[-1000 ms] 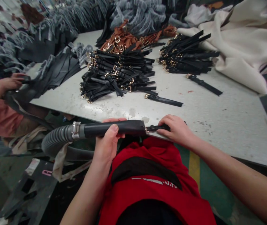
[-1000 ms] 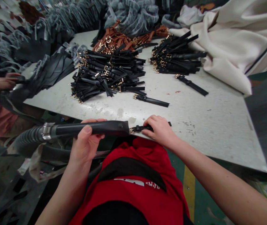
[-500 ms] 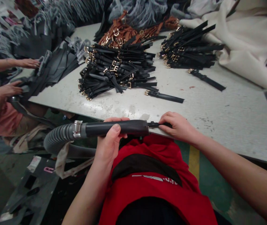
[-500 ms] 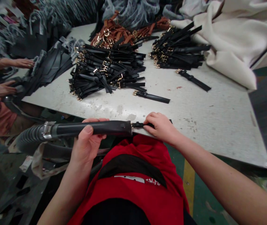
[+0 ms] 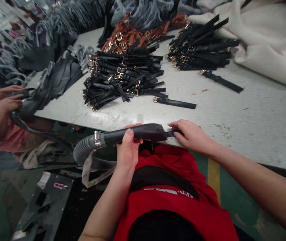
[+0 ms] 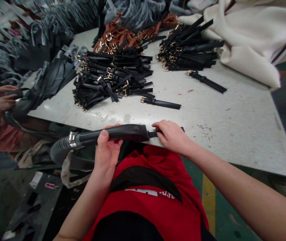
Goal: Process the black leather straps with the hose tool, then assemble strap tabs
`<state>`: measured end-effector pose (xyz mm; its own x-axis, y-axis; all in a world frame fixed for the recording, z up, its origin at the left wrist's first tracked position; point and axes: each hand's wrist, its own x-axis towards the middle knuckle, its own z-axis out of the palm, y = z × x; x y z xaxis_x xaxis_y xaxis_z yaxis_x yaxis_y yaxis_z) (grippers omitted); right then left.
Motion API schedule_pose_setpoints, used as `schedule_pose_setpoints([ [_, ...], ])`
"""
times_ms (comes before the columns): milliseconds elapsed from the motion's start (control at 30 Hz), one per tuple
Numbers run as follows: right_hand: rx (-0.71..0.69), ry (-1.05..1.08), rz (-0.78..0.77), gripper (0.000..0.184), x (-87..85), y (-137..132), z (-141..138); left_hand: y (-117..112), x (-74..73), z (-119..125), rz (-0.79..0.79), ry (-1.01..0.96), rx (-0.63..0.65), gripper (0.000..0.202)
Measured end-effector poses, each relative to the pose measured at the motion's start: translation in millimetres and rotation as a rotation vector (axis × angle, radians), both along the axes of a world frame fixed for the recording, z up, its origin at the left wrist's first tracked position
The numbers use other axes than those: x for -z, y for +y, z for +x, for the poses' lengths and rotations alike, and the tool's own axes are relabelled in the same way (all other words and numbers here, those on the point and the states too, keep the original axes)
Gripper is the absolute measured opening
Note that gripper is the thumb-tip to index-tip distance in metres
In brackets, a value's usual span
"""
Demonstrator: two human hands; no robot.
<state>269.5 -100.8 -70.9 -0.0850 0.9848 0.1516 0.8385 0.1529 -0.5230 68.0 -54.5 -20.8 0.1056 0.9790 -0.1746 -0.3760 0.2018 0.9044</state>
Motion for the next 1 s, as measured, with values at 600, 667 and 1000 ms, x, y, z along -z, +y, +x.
schedule_pose_setpoints([
  [600,0.095,0.017,0.020,0.038,0.5,-1,-2,-5,-15.1,13,0.167,0.193,0.235,0.028],
  [667,0.083,0.030,0.018,0.038,0.6,-1,-1,-2,-16.8,13,0.177,0.224,0.213,0.029],
  [1000,0.110,0.045,0.039,0.038,1.6,0,0,0,-22.2,16,0.167,0.261,0.198,0.029],
])
